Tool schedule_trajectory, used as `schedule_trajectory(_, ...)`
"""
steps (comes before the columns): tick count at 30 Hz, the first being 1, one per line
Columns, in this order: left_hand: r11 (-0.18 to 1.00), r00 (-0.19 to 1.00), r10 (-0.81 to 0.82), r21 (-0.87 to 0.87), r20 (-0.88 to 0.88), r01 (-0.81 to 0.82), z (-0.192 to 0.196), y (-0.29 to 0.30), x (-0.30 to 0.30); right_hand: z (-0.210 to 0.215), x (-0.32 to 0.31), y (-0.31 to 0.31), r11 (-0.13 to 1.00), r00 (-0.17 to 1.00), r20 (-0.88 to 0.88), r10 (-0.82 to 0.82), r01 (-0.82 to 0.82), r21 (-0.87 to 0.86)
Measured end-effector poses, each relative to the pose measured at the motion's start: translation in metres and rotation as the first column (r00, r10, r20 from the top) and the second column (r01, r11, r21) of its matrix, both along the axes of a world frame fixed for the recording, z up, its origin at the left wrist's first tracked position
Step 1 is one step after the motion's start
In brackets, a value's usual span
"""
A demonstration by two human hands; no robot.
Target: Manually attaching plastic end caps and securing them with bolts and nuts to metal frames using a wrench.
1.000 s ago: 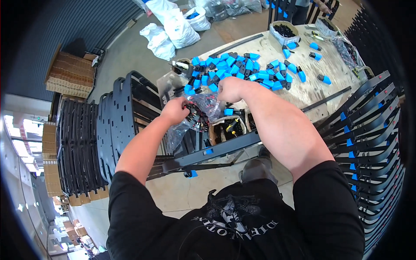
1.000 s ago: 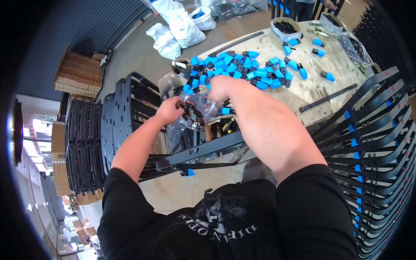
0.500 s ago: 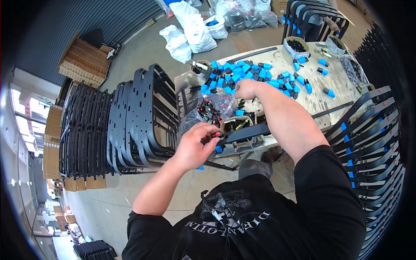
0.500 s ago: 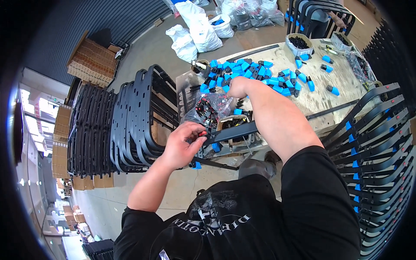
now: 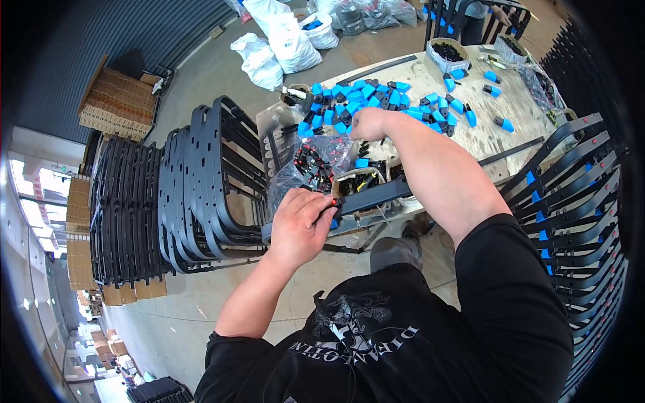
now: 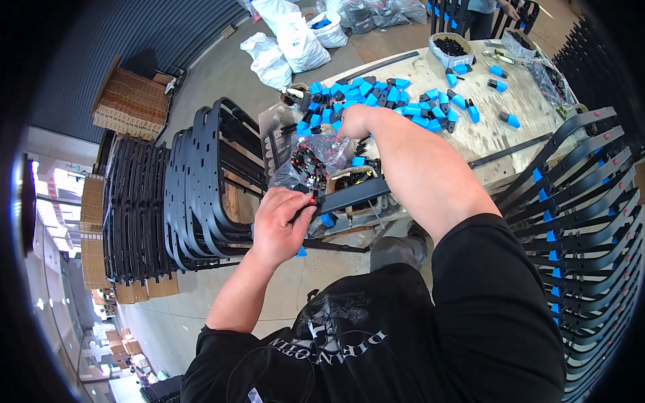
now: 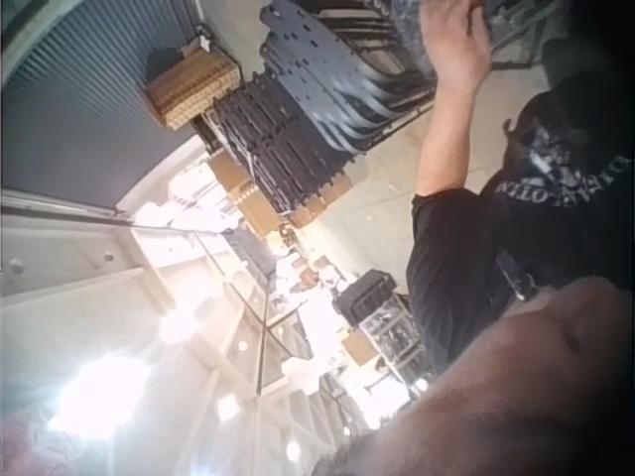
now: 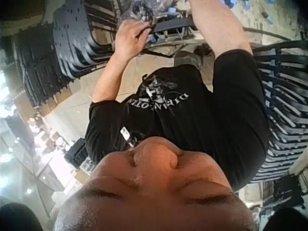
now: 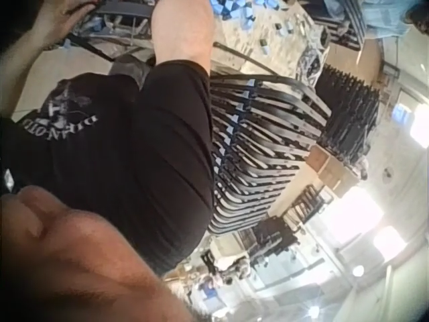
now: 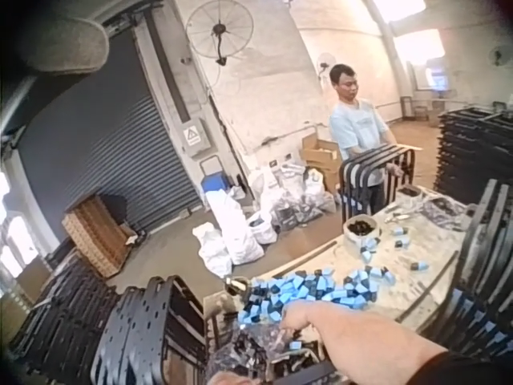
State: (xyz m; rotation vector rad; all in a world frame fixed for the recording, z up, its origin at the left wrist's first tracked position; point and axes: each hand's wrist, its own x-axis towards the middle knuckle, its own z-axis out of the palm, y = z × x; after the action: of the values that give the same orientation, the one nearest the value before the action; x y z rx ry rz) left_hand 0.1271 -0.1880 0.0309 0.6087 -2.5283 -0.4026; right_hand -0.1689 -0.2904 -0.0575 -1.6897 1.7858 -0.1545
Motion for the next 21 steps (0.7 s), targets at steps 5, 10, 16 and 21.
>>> schedule_trajectory(5,0.994,0.999,0.014,-0.104,0.032,-0.011,-0.013,0.015,0.004,-0.001,0.002,-0.002,1.0,1.0,0.014,0.012,-0.012,0.017)
schedule_trajectory(10,0.99,0.997,0.021,-0.142,0.072,-0.01,-0.026,0.016,0.009,-0.002,0.004,-0.003,1.0,0.998,0.052,-0.02,0.02,0.0)
schedule_trajectory(16,0.98,0.996,0.008,-0.2,0.085,0.009,-0.028,0.019,0.009,-0.001,0.002,-0.002,1.0,0.998,0.062,0.021,-0.02,-0.02)
schedule_trajectory(21,0.994,0.996,-0.005,-0.112,0.091,0.015,-0.022,0.015,0.016,-0.005,-0.002,-0.005,0.995,0.993,0.097,-0.061,0.053,0.08)
